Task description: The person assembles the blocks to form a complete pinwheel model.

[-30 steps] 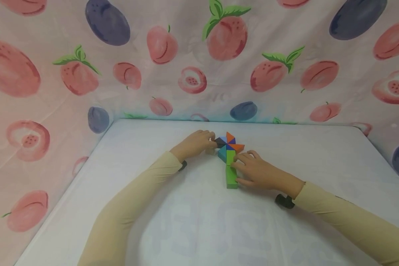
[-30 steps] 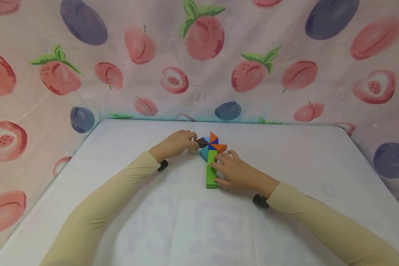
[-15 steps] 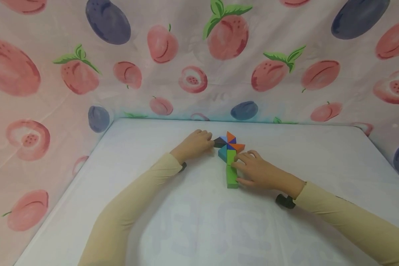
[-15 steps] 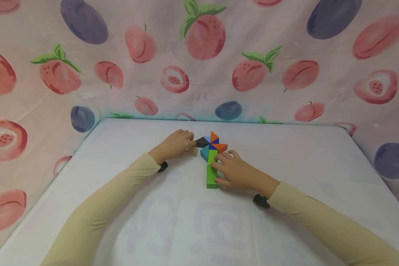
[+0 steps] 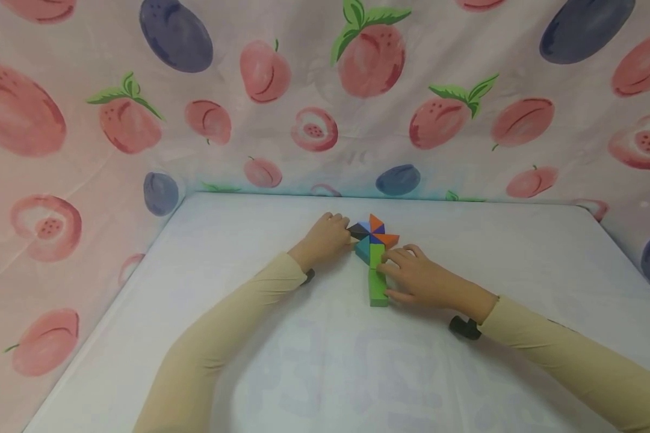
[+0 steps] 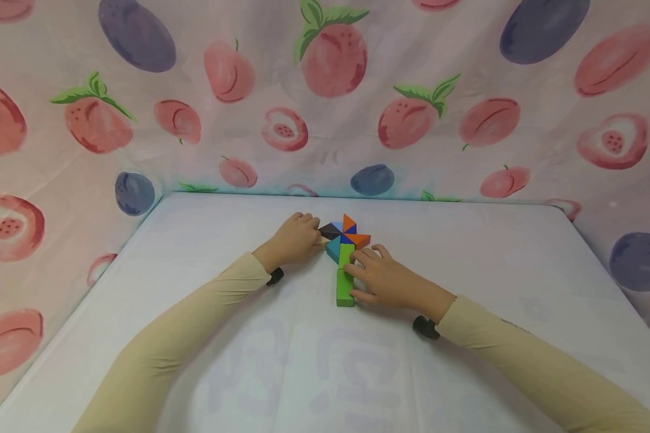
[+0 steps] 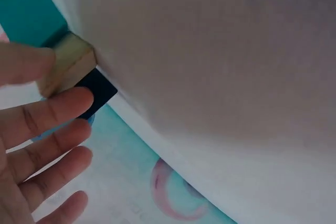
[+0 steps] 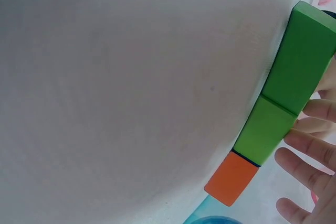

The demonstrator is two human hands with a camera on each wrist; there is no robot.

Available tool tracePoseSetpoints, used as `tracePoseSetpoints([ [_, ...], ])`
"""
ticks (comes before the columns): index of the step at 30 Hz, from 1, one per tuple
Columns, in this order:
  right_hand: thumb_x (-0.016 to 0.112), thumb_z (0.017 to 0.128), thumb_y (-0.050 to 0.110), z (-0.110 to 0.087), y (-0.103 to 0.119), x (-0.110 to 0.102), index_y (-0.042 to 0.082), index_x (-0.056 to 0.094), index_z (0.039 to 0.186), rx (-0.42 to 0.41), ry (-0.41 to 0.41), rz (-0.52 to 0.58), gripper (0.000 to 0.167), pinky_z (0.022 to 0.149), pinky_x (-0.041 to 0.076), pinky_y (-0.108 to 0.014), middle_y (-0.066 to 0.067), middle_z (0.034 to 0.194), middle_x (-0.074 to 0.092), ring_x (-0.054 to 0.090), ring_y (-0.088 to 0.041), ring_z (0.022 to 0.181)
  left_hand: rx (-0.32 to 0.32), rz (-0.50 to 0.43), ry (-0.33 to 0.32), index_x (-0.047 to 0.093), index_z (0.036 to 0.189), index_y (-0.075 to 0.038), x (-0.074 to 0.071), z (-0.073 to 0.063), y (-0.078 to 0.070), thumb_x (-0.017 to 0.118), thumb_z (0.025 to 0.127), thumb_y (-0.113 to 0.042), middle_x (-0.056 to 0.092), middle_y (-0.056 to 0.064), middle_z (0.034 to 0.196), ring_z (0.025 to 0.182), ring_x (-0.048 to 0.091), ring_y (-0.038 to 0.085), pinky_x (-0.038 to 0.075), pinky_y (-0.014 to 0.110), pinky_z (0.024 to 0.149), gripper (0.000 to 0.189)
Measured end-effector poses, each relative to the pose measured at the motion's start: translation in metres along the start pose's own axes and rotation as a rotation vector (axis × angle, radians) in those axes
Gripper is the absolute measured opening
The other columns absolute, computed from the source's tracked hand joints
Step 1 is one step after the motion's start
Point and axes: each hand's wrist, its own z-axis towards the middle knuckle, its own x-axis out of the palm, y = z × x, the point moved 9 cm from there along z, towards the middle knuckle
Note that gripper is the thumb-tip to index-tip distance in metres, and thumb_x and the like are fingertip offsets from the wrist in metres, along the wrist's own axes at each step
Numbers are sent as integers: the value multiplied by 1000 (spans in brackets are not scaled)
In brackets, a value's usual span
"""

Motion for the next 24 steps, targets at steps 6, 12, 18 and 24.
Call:
tracePoseSetpoints([
  [6, 63, 86, 40, 0, -1, 2, 12, 59, 119, 10, 23, 2, 43, 99, 37, -51, -9, 118, 54, 50, -26, 113, -27, -29, 73, 69, 99, -11, -1, -5, 5, 42, 96, -46, 59, 5, 98, 91, 52, 20, 43, 34, 83, 44],
  [12, 60, 87, 42, 0, -3, 3, 13, 58, 120, 26, 47, -1, 44, 101, 36, -51, -8, 121, 54, 49, -26, 115, 18, -86, 3, 71, 92, -11, -6, -6, 2, 44, 98, -41, 56, 3, 89, 81, 50, 19, 43, 32, 75, 41],
  [18, 62, 86, 41, 0, 0, 0, 11, 58, 118, 2, 18, -3, 44, 99, 36, -51, -9, 118, 54, 49, -26, 113, 37, -67, -52, 73, 95, -14, -9, -3, -5, 53, 95, -30, 60, 3, 90, 83, 53, 19, 44, 31, 75, 25],
  [24, 61, 87, 40, 0, 0, 0, 11, 59, 118, 1, 23, -2, 43, 99, 36, -51, -9, 118, 54, 49, -25, 113, 31, -35, -69, 72, 99, -15, -10, 0, -8, 57, 92, -26, 64, 3, 98, 90, 57, 19, 47, 31, 78, 20],
])
